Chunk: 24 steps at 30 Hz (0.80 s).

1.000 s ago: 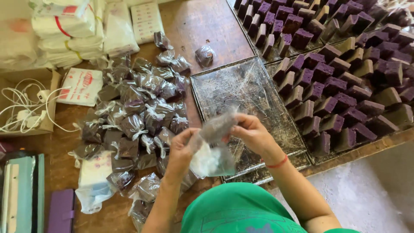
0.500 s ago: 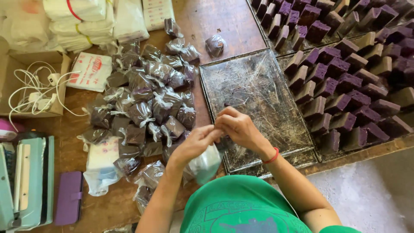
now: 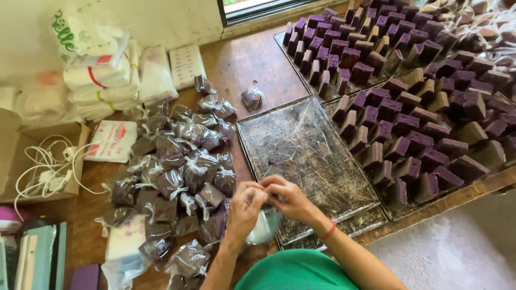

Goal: The person packages purple cakes by hand, placing each cake into a plastic bag and setting it on the table before moving a new tray into the workspace to continue.

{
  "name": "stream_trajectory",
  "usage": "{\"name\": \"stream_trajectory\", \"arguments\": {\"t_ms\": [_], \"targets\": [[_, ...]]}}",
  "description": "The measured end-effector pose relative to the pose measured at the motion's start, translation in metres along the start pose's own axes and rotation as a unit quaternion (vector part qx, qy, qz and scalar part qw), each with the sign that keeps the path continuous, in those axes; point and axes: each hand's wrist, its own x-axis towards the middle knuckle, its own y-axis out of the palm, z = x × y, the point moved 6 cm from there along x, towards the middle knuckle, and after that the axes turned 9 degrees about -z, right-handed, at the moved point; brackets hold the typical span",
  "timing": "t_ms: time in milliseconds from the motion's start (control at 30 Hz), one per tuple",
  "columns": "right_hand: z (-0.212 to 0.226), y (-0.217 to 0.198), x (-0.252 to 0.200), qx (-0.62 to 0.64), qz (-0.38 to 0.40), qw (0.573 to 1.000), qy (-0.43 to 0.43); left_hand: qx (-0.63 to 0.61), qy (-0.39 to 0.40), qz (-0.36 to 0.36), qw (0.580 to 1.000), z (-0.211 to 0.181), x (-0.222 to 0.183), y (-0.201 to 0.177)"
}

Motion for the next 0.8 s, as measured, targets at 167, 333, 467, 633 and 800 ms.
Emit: {"name": "stream_trajectory", "arguments": {"t_ms": [167, 333, 467, 633, 800], "targets": [[0.014, -0.009, -0.002, -0.064, -0.054, 0.994, 0.066, -0.089, -0.105, 0.019, 0.99, -0.015, 0.007, 0.002], [0.029, -0.008, -0.021, -0.185, -0.055, 0.975, -0.108, -0.011, -0.125, -0.006, 0.992, -0.011, 0.012, -0.01], [0.032, -0.005, -0.016, -0.221, -0.078, 0.967, -0.097, -0.028, -0.06, -0.083, 0.994, -0.015, 0.041, -0.037], [0.052, -0.02, -0.002, -0.117, -0.152, 0.981, -0.003, 0.015, 0.008, -0.251, 0.968, -0.036, 0.071, -0.114], [-0.021, 0.001, -0.079, -0.132, -0.006, 0.984, 0.121, 0.147, -0.068, -0.143, 0.976, 0.006, 0.043, -0.114]]}}
